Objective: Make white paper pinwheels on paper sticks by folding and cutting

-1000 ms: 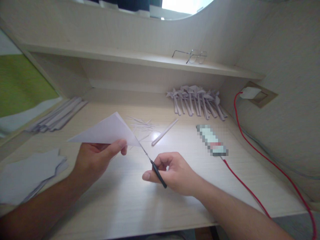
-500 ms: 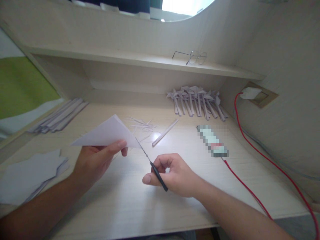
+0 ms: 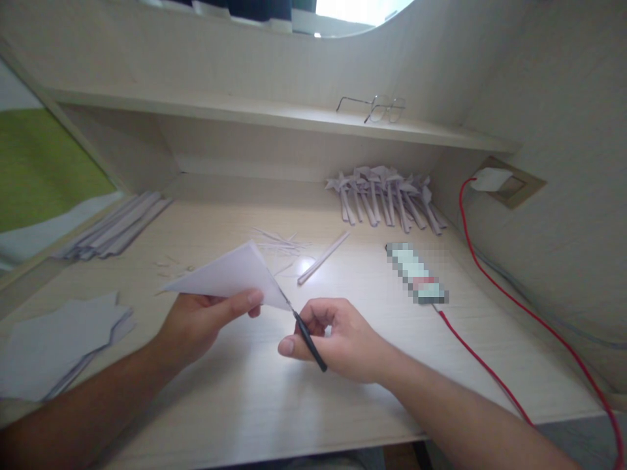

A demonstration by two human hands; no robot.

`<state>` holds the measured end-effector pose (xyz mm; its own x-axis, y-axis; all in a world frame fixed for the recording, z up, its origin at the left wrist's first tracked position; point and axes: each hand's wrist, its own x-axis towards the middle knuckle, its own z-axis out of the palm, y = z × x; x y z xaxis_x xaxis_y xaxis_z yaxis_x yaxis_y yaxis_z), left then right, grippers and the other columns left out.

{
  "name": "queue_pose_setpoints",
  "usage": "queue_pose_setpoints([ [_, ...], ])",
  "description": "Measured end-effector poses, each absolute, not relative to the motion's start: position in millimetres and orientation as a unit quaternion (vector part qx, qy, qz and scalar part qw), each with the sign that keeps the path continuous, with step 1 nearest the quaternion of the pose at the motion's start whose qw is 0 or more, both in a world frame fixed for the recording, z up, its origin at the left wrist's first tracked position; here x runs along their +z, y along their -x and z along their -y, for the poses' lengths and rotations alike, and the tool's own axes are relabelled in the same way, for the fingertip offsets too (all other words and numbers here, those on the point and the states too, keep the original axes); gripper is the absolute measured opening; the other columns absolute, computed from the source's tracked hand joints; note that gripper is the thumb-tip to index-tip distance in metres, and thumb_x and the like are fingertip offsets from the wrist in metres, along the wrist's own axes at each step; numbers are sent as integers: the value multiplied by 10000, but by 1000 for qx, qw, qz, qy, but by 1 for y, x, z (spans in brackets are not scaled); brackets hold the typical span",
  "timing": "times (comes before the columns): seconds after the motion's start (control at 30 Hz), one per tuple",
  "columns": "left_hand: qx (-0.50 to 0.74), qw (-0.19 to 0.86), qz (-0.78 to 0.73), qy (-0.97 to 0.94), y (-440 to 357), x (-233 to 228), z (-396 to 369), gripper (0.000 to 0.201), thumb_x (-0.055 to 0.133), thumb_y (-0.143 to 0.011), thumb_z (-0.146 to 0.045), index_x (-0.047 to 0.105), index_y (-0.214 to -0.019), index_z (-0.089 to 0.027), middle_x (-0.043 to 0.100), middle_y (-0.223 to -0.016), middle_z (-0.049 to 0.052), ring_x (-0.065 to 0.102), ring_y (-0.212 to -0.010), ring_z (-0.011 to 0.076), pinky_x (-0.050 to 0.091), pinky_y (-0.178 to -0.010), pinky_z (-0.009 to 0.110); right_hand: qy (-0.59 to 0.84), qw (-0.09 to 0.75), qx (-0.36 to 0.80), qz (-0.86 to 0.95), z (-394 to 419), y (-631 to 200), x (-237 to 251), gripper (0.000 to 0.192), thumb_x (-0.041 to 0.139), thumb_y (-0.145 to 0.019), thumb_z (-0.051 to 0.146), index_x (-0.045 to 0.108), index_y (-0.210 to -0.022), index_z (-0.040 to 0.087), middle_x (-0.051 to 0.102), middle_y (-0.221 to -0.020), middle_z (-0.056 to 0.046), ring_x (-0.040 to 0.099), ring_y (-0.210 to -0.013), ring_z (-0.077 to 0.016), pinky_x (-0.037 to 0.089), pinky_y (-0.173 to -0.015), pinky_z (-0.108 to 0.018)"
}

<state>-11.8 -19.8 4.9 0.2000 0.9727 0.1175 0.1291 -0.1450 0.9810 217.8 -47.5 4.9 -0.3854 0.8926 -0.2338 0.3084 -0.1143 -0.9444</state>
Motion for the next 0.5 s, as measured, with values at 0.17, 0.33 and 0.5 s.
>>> queue_pose_setpoints([
  [0.17,436,485,-449,-610,11,3,19,263,754,-808,-372,668,-633,-195,703,-659,3,664,-662,172,533,-645,274,495,265,563,607,46,-217,2,435,872,-707,525,617,-689,173,556,-671,10,478,-694,-146,340,-627,-282],
  [0.33,462,517,-406,-596,11,0,18,284,689,-897,-346,686,-664,-185,700,-683,9,661,-704,162,531,-719,279,488,275,577,594,47,-217,-1,444,864,-717,542,622,-698,170,539,-650,18,450,-654,-132,319,-607,-280],
  [0.5,464,517,-401,-597,11,-1,18,300,686,-915,-326,689,-653,-181,702,-696,13,652,-721,160,520,-734,281,489,285,581,584,47,-217,-4,456,871,-713,541,604,-682,172,492,-615,43,394,-598,-108,287,-562,-270],
])
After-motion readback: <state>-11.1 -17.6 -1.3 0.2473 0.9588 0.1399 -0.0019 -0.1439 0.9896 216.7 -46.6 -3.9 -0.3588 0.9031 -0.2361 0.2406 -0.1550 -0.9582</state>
